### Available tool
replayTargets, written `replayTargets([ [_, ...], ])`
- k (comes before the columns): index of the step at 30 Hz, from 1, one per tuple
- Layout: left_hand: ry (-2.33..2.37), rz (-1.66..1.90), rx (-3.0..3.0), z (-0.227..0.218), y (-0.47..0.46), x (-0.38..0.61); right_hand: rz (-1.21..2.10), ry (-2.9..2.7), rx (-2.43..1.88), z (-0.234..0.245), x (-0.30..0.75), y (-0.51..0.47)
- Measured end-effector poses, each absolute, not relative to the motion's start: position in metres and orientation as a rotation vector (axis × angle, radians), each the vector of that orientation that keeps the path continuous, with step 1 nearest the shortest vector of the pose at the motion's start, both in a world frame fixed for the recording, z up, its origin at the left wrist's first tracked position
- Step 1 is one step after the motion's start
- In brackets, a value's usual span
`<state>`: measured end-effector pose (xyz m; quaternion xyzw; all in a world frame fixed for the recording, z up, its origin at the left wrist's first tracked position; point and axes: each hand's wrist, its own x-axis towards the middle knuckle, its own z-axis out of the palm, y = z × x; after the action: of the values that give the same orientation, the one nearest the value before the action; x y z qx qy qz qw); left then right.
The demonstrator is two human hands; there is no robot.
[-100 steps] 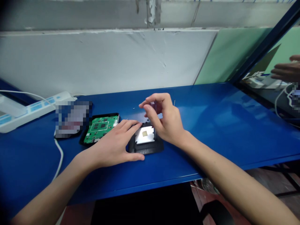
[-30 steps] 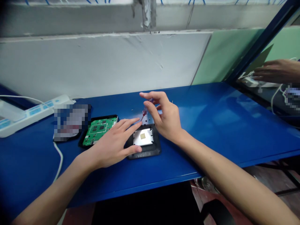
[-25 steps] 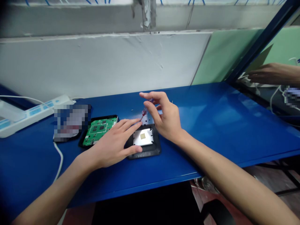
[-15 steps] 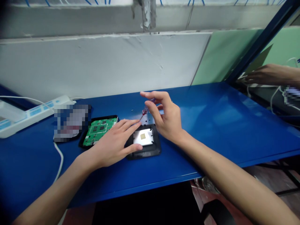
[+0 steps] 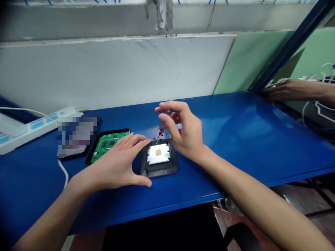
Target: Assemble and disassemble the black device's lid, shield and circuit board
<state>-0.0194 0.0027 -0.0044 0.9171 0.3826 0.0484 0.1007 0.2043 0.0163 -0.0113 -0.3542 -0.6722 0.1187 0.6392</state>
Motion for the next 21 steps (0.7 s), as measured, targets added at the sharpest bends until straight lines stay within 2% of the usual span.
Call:
replayTargets([
  [9, 1.187, 0.063, 2.752, -0.008, -0.001, -0.013, 0.288, -1.649, -0.769, -0.012, 0.197, 0.009],
  [21, 1.141, 0.130, 2.765, -0.009, -0.005, -0.008, 0.280, -1.771, -0.708, -0.011, 0.194, 0.003],
])
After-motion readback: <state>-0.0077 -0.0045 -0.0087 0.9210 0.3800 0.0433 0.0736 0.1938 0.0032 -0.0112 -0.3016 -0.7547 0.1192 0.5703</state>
